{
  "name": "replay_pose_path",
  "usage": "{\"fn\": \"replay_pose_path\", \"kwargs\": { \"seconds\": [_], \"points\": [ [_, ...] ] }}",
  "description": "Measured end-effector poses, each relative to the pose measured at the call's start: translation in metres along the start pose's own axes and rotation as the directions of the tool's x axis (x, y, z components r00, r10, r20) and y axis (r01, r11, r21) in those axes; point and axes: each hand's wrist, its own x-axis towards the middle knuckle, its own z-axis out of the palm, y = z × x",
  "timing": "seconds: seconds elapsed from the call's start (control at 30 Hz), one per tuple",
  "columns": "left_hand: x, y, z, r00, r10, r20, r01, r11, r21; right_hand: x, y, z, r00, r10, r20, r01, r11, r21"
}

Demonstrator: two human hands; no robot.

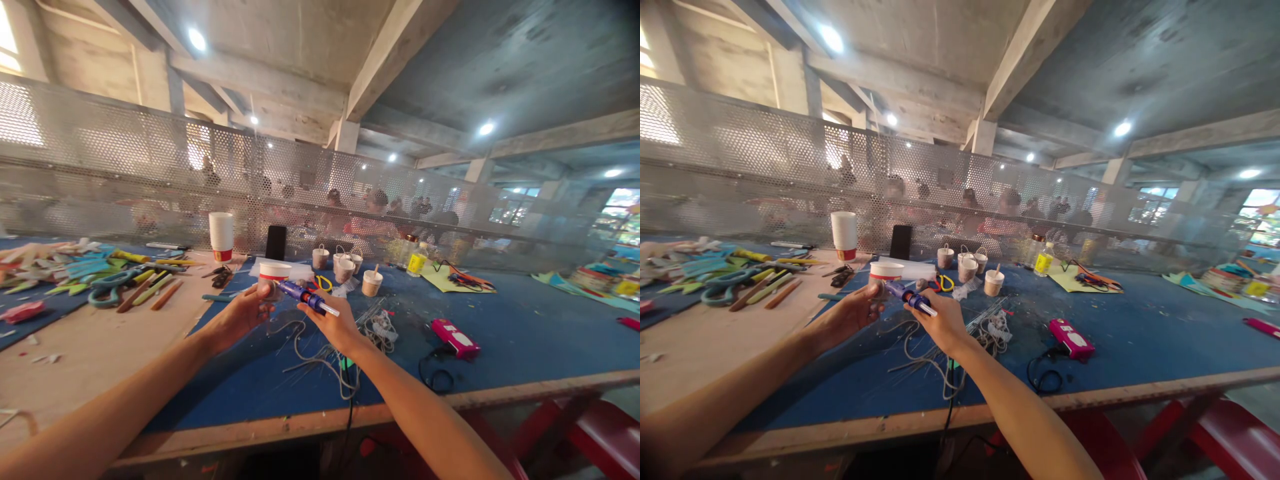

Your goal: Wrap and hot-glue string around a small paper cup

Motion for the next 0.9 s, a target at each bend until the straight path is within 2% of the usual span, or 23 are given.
{"fn": "replay_pose_path", "kwargs": {
  "seconds": [0.4, 0.9],
  "points": [
    [-0.0017, 0.0008, 0.0038, 0.999, 0.000, -0.043, 0.000, 1.000, 0.015, 0.0006, -0.0010, -0.0012, 1.000, 0.004, -0.007, -0.004, 1.000, -0.022],
    [-0.0026, 0.0014, 0.0039, 1.000, 0.003, -0.012, -0.003, 1.000, 0.018, -0.0003, 0.0011, -0.0010, 1.000, 0.001, 0.002, -0.001, 1.000, -0.031]
  ]
}}
